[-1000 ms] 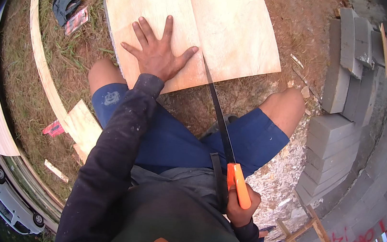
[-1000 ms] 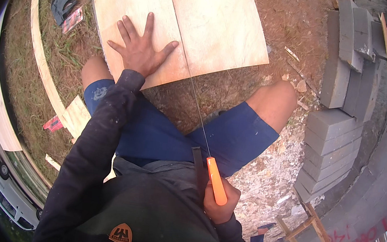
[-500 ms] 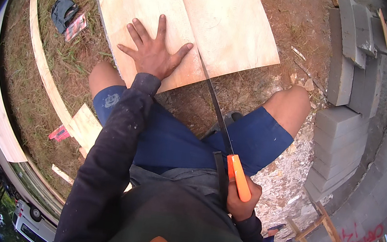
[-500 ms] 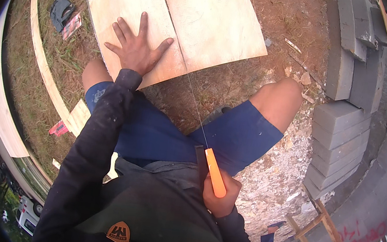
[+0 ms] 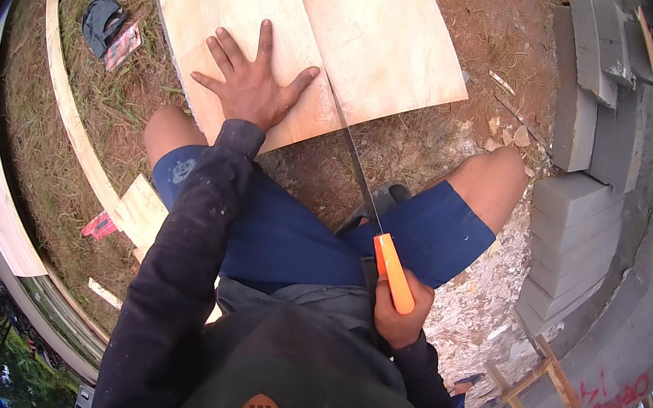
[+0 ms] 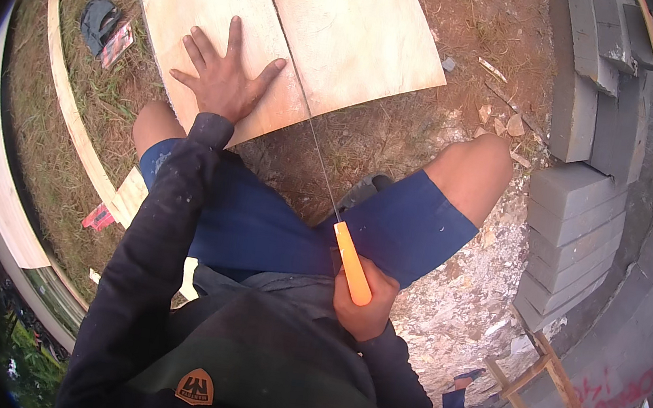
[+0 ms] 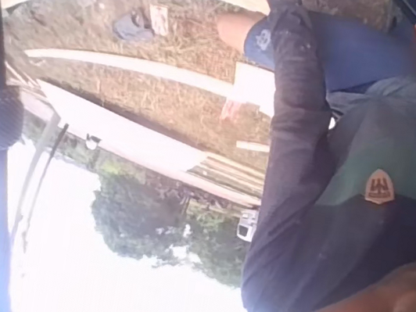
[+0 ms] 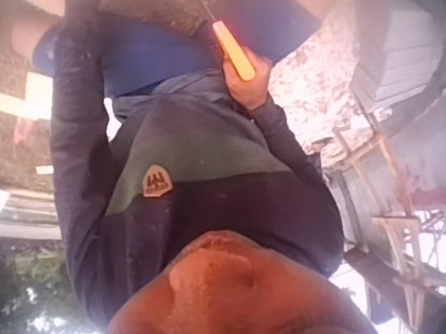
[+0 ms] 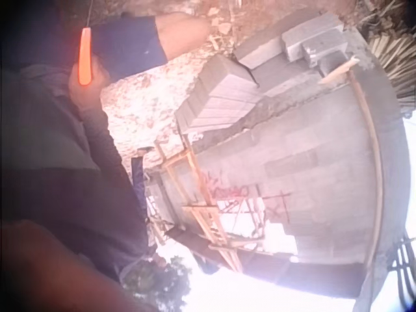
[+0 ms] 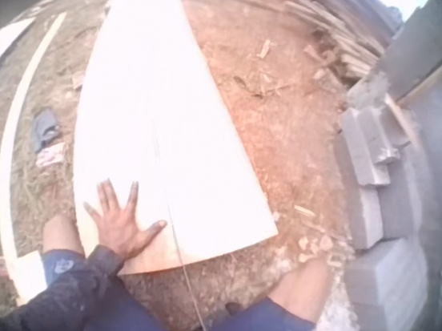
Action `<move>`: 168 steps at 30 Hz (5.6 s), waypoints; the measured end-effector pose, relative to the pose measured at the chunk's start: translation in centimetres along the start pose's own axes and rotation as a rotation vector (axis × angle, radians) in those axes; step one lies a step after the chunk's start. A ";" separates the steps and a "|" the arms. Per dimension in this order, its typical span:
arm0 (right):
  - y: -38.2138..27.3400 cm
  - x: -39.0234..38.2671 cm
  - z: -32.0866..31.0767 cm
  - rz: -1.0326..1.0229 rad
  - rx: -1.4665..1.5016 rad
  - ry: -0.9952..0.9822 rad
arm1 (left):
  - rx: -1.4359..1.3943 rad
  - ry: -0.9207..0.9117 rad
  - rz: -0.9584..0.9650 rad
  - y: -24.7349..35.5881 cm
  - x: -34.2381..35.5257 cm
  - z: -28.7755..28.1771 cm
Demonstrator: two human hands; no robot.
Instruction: The person uses a hand saw to cut a large plank of wood placed on the ground. They hold the wood steady with one hand and saw along a marked line with the other, completing the cut and separating the plank into two pieces.
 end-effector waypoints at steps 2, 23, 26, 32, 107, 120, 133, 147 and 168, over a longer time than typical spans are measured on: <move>-0.2 4.2 2.8 -0.006 0.056 0.017 | -0.015 0.015 0.002 -0.2 0.0 0.0; -1.0 6.9 3.5 0.011 0.033 0.023 | -0.008 -0.033 -0.025 -0.1 0.3 0.1; -0.5 5.9 0.8 -0.041 0.051 0.088 | 0.006 -0.040 -0.047 -0.6 0.0 0.0; 0.2 8.4 -1.8 -0.019 0.128 0.212 | -0.005 -0.114 -0.099 -0.1 0.0 0.4; 5.9 14.2 -11.2 -0.239 -0.416 0.693 | -1.112 0.216 -0.698 -17.7 -10.5 -1.0; 8.8 13.4 -12.7 -0.170 -0.159 0.749 | -1.077 0.056 -0.471 -13.6 -9.6 -1.4; 4.5 14.1 -9.9 -0.240 -0.466 0.619 | -0.229 -0.258 -0.266 -5.7 -5.5 -5.8; 6.2 28.4 15.4 -0.382 -0.901 -0.045 | -0.285 -0.572 -0.366 -6.3 -5.7 0.7; -20.6 13.7 10.2 -1.248 -0.302 0.269 | -0.301 -0.408 -0.304 -7.6 -6.5 0.3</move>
Point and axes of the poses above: each hand's wrist, its own x-axis towards the middle knuckle, its own z-axis out of the palm, y = z × x, the point moved 10 cm from there along x, towards the middle knuckle, and after that the axes turned 9 degrees about -x, right-handed, at the moved point
